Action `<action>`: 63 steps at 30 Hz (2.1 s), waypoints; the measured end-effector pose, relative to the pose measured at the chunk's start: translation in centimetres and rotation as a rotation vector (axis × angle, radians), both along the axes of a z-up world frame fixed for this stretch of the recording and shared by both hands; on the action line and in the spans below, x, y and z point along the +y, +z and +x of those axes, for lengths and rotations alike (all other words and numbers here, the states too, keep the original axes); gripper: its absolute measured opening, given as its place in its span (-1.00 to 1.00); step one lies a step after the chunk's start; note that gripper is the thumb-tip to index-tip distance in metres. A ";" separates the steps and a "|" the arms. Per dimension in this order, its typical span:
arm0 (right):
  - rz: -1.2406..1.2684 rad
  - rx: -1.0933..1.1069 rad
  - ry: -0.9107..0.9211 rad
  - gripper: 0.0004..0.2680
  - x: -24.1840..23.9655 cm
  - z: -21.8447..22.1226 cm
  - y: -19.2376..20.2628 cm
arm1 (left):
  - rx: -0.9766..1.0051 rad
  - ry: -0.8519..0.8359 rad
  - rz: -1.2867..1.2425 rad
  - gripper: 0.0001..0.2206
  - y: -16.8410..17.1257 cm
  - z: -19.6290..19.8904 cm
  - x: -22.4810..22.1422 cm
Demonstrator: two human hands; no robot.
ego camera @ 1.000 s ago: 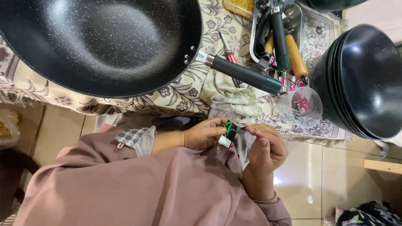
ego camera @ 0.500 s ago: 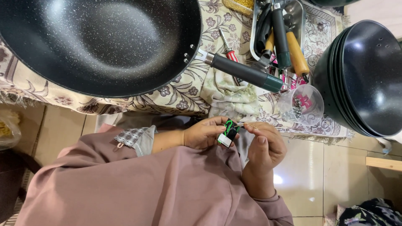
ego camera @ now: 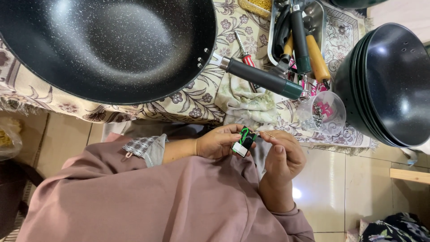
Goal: Assembling a handle onto a frying pan using a screwdriver and small hardware components
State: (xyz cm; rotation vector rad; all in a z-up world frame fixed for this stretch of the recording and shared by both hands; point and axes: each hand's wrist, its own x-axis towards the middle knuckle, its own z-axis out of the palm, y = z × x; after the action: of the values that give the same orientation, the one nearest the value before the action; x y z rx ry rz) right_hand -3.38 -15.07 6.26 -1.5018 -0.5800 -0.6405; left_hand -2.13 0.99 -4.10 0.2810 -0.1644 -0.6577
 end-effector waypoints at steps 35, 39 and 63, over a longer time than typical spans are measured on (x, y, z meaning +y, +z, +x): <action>-0.139 0.291 -0.024 -0.87 2.1 -2.0 3.4 | -0.069 -0.146 -0.071 -0.60 1.0 0.5 2.1; -0.198 0.315 -0.002 -0.89 1.8 -2.1 3.7 | -0.067 -0.140 -0.081 -0.61 1.2 0.5 2.1; -0.607 0.224 -0.048 -0.79 -1.9 0.8 -0.2 | -0.103 0.085 0.175 -0.46 -1.0 -0.3 -0.3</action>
State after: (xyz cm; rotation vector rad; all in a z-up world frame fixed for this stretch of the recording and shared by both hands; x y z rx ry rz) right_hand -2.55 -17.01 6.09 -2.1280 -0.5937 -0.3323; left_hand -2.40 0.65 -5.11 0.4882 -0.1923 -0.5742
